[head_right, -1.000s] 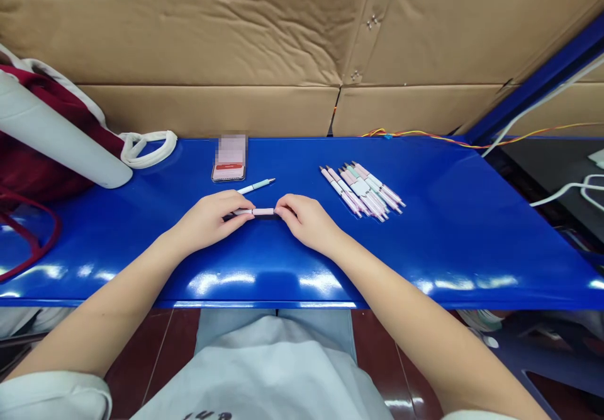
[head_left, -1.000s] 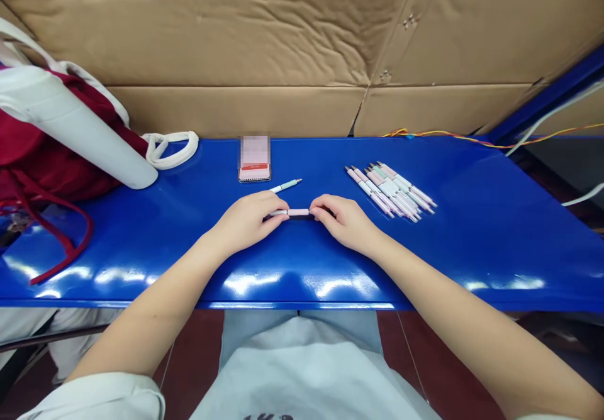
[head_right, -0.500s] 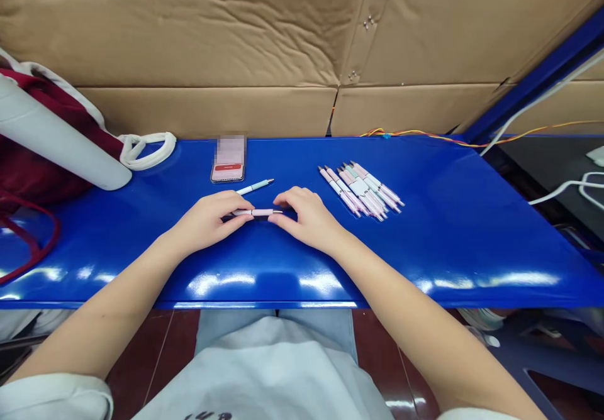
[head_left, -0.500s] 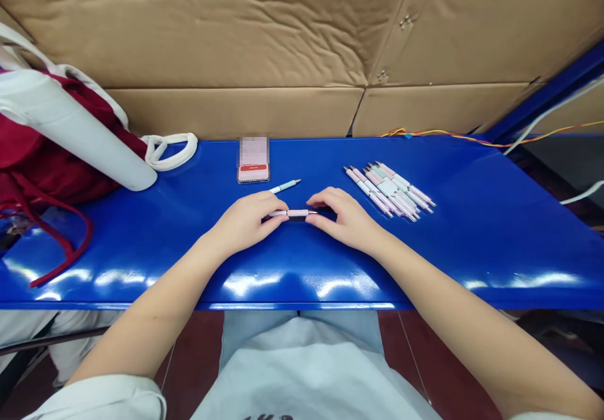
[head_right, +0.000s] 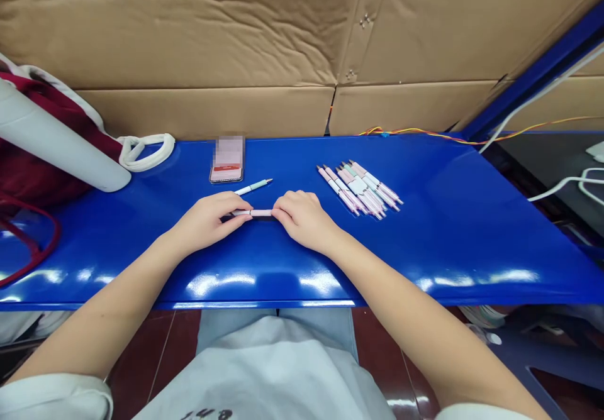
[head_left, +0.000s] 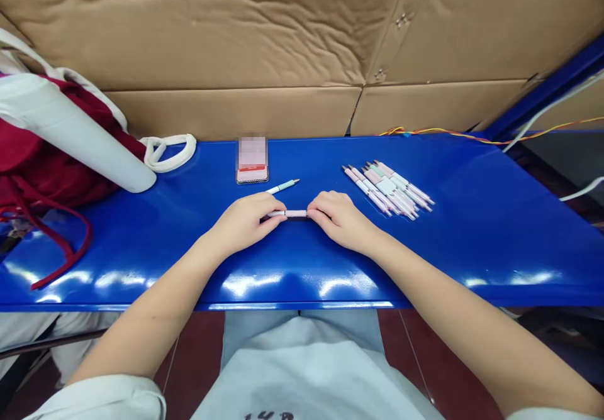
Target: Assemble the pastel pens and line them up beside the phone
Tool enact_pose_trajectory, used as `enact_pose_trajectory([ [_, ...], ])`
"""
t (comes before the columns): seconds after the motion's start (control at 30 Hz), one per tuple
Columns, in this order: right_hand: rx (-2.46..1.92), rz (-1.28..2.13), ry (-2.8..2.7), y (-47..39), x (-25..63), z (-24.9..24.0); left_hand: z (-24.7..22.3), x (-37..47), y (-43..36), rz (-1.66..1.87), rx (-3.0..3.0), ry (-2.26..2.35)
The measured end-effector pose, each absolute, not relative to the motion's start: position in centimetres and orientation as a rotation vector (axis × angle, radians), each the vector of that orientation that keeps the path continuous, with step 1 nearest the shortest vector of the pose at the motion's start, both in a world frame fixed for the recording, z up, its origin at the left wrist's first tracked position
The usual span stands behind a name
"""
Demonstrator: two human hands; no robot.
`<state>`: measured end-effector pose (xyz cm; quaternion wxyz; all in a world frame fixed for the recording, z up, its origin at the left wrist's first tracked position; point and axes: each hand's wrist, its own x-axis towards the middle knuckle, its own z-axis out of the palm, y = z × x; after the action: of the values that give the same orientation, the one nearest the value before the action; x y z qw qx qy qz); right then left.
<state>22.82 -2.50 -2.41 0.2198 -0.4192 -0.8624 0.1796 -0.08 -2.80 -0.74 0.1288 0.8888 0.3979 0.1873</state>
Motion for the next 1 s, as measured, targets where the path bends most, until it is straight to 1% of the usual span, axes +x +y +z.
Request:
enact_pose_trajectory([
  [0.5,-1.154,0.428,-2.410,-2.3,22.8,-2.7,-0.9,0.3,-3.0,0.607,2.657,1.211],
  [0.83,-1.301,0.557,-2.298,-1.9,22.9,-2.1,-1.4,0.7,-3.1,0.685,2.892,1.237],
  [0.9,-1.340,0.456,-2.262,-1.5,23.7,-1.8,-1.3,0.7,-2.6,0.652,2.888,1.284],
  [1.0,-1.517,0.169,-2.142,-0.6,25.6,-1.4,-1.2,0.5,-1.5,0.612,2.866,1.417],
])
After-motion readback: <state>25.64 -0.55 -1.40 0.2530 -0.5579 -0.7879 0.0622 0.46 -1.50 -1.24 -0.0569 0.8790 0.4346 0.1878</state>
